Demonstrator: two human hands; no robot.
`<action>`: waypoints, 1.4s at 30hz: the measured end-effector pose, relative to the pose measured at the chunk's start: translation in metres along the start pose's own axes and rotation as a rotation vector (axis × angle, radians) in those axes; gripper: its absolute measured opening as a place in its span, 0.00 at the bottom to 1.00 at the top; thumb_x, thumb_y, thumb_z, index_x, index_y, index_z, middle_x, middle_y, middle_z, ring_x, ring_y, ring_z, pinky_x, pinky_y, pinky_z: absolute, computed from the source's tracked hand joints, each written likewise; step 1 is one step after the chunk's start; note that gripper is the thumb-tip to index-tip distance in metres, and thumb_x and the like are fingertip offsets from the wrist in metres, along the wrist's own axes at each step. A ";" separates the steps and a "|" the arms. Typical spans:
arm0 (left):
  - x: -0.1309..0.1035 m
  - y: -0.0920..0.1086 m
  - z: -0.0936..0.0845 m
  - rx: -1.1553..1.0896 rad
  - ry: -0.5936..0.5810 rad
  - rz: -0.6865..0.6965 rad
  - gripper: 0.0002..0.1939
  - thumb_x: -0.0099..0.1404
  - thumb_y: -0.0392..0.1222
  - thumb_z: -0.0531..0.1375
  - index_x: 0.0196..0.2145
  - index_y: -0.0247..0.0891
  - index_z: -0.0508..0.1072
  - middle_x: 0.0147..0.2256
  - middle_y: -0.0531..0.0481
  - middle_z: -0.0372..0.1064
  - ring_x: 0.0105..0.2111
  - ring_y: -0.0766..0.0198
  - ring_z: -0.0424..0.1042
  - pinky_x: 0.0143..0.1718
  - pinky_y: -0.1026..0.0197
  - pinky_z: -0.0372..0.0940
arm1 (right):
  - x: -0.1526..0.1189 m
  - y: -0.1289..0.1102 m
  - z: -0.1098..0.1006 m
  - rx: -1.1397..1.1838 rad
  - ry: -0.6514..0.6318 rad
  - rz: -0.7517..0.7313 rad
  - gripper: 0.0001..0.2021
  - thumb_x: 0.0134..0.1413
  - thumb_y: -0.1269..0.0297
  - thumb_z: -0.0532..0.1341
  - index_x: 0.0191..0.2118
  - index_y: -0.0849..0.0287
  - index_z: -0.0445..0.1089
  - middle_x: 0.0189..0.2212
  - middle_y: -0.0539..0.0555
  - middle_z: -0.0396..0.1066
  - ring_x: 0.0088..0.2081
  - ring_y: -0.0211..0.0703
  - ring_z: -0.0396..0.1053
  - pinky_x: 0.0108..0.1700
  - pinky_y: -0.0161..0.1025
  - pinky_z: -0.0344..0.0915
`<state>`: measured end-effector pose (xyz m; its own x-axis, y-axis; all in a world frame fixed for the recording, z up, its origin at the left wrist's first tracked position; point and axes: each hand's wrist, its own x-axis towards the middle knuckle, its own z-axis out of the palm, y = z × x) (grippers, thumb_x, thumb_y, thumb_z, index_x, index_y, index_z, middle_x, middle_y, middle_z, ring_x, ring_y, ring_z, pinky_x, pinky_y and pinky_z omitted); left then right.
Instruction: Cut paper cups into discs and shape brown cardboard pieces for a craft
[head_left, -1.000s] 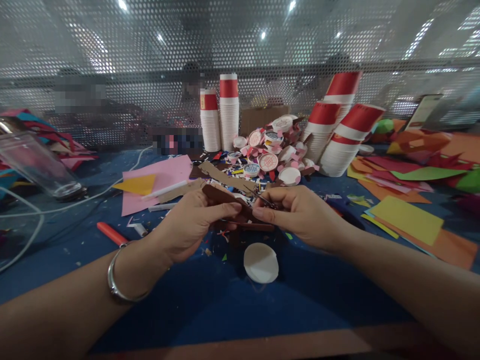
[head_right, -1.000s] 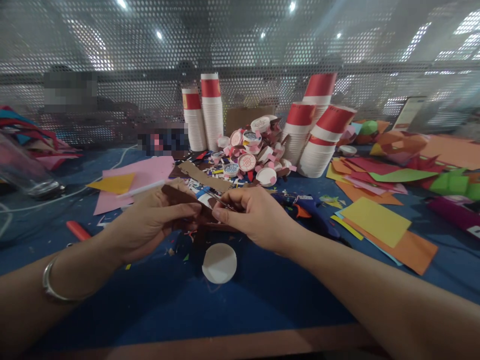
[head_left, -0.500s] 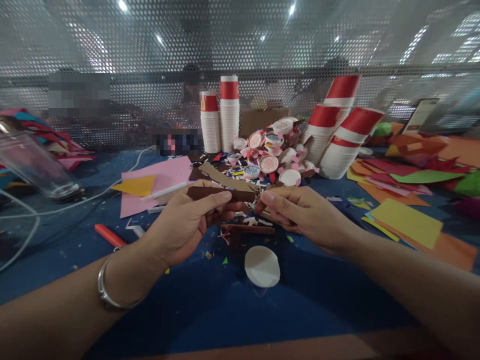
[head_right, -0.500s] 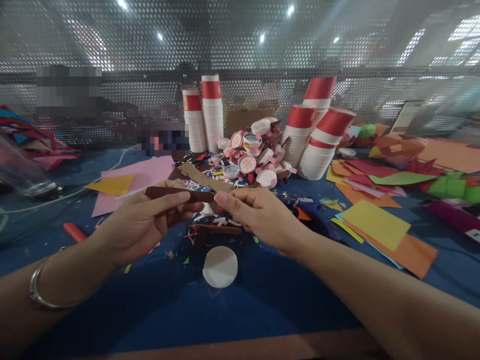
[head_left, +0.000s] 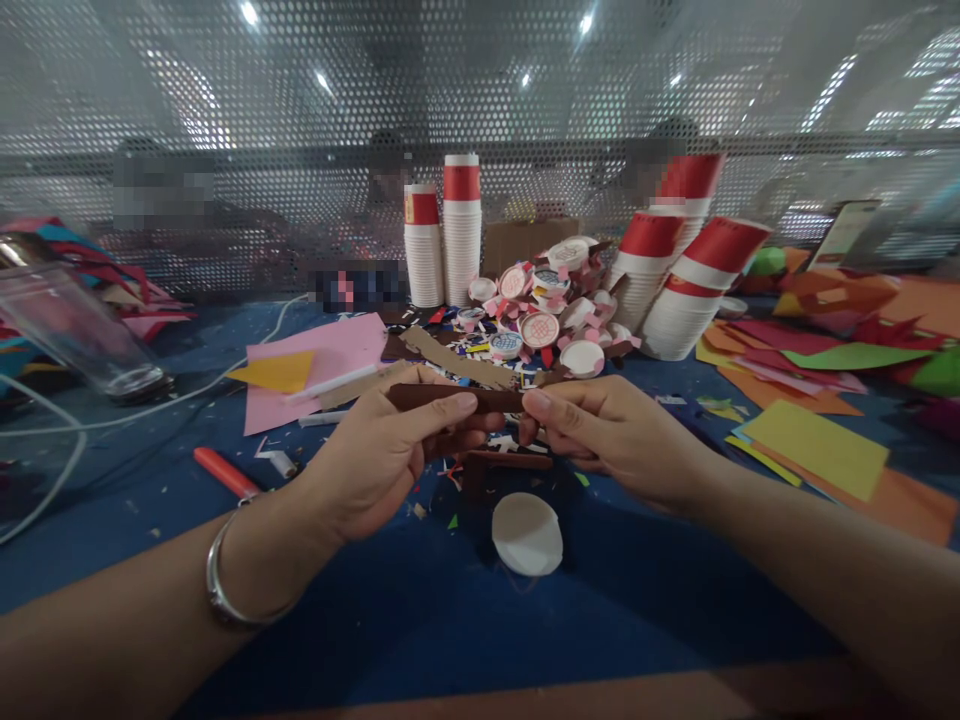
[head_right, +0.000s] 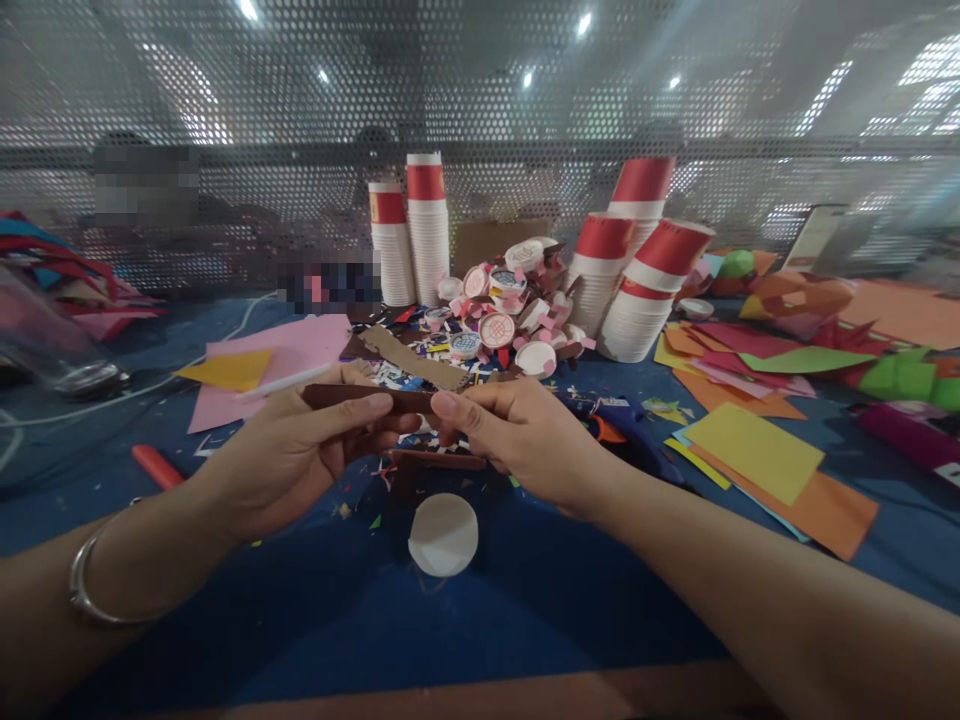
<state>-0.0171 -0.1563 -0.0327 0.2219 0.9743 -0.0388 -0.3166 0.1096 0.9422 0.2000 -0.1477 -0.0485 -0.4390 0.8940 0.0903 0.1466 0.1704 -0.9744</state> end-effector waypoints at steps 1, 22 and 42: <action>0.000 0.000 0.000 0.001 0.000 0.001 0.06 0.59 0.32 0.71 0.33 0.33 0.77 0.35 0.43 0.83 0.35 0.59 0.82 0.34 0.65 0.76 | 0.000 0.000 0.000 -0.007 0.001 -0.003 0.26 0.62 0.39 0.61 0.30 0.61 0.72 0.15 0.42 0.49 0.18 0.29 0.44 0.19 0.31 0.40; 0.012 0.004 -0.016 0.344 0.015 0.239 0.01 0.64 0.36 0.68 0.34 0.37 0.82 0.29 0.53 0.78 0.29 0.69 0.73 0.28 0.69 0.66 | 0.004 -0.002 -0.012 -0.381 -0.095 -0.003 0.30 0.64 0.36 0.55 0.29 0.61 0.73 0.18 0.45 0.52 0.21 0.32 0.48 0.23 0.36 0.44; 0.007 0.006 -0.007 0.483 -0.058 0.305 0.07 0.65 0.32 0.65 0.28 0.37 0.81 0.24 0.56 0.72 0.23 0.71 0.63 0.30 0.67 0.63 | 0.004 -0.004 -0.008 -0.521 -0.152 -0.089 0.29 0.66 0.39 0.54 0.28 0.60 0.72 0.24 0.50 0.66 0.28 0.38 0.62 0.31 0.37 0.55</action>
<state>-0.0242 -0.1473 -0.0300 0.2409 0.9338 0.2646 0.0799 -0.2908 0.9534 0.2048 -0.1417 -0.0432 -0.5871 0.8034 0.0994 0.5058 0.4600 -0.7298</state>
